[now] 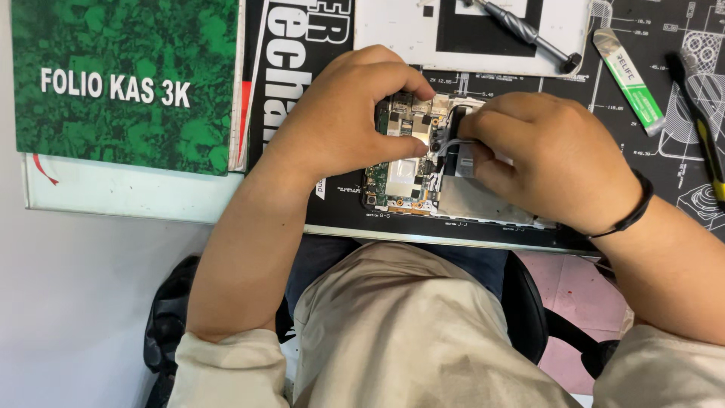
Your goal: The person uses tweezers to remove small components and adhesive tape from a disassembled smartphone motherboard. They carefully lift and place parts on the workbench while handling the board with both hands.
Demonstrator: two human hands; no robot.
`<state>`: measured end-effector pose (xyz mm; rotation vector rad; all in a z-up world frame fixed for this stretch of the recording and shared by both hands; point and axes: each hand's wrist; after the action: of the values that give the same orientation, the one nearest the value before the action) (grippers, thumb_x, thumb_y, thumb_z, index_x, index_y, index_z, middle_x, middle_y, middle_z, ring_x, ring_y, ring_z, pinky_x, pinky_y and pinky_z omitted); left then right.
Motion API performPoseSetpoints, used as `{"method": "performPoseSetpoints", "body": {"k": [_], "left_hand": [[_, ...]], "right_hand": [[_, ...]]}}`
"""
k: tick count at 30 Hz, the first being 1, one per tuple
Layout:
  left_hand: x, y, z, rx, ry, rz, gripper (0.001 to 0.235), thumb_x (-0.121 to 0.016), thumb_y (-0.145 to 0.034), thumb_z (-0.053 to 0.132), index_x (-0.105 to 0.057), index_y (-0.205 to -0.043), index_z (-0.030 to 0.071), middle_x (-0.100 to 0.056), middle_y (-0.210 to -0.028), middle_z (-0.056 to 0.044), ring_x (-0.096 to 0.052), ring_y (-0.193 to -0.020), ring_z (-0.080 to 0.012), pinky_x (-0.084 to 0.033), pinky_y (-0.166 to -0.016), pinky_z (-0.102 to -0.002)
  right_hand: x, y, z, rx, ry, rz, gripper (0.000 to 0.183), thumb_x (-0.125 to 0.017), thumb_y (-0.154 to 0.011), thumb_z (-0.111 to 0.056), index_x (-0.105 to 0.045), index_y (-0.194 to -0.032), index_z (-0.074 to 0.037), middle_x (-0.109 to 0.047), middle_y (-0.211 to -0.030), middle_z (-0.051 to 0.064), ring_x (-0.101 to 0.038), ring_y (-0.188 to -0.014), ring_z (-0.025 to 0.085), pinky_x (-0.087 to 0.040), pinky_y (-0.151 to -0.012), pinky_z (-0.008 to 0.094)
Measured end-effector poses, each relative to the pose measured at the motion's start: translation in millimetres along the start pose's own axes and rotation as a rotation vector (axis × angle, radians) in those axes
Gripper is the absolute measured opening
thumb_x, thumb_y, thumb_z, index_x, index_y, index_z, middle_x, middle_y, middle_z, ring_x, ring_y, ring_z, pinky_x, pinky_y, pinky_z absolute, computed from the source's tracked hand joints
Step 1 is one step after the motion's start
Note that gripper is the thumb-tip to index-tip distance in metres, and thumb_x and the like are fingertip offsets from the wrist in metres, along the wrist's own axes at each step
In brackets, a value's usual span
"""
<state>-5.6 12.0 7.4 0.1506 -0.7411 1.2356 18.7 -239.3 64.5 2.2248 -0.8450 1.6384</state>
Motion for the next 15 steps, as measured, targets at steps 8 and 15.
{"method": "performPoseSetpoints", "body": {"k": [8, 15], "left_hand": [[0.8, 0.0, 3.1, 0.025, 0.007, -0.016, 0.047, -0.095, -0.071, 0.021, -0.073, -0.111, 0.012, -0.066, -0.109, -0.004, -0.063, -0.108, -0.0270, -0.051, -0.095, -0.038], [0.2, -0.7, 2.1, 0.026, 0.005, -0.028, 0.048, -0.096, -0.072, 0.021, -0.072, -0.113, 0.012, -0.066, -0.111, -0.004, -0.063, -0.109, -0.0269, -0.051, -0.096, -0.038]], "right_hand": [[-3.6, -5.9, 5.4, 0.122, 0.007, 0.068, 0.020, -0.079, -0.074, -0.007, -0.076, -0.094, -0.010, -0.073, -0.093, 0.006, -0.069, -0.080, 0.029, -0.055, -0.071, 0.040], [-5.9, -4.6, 9.9, 0.149, -0.037, 0.096, 0.021, -0.081, -0.071, -0.007, -0.075, -0.091, -0.009, -0.073, -0.090, 0.006, -0.068, -0.077, 0.030, -0.055, -0.069, 0.041]]}}
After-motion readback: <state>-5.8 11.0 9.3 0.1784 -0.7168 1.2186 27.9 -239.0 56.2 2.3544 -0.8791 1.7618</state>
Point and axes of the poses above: each hand's wrist, its own y-axis away from the middle knuckle, its own x-axis out of the back of the hand, z = x × y
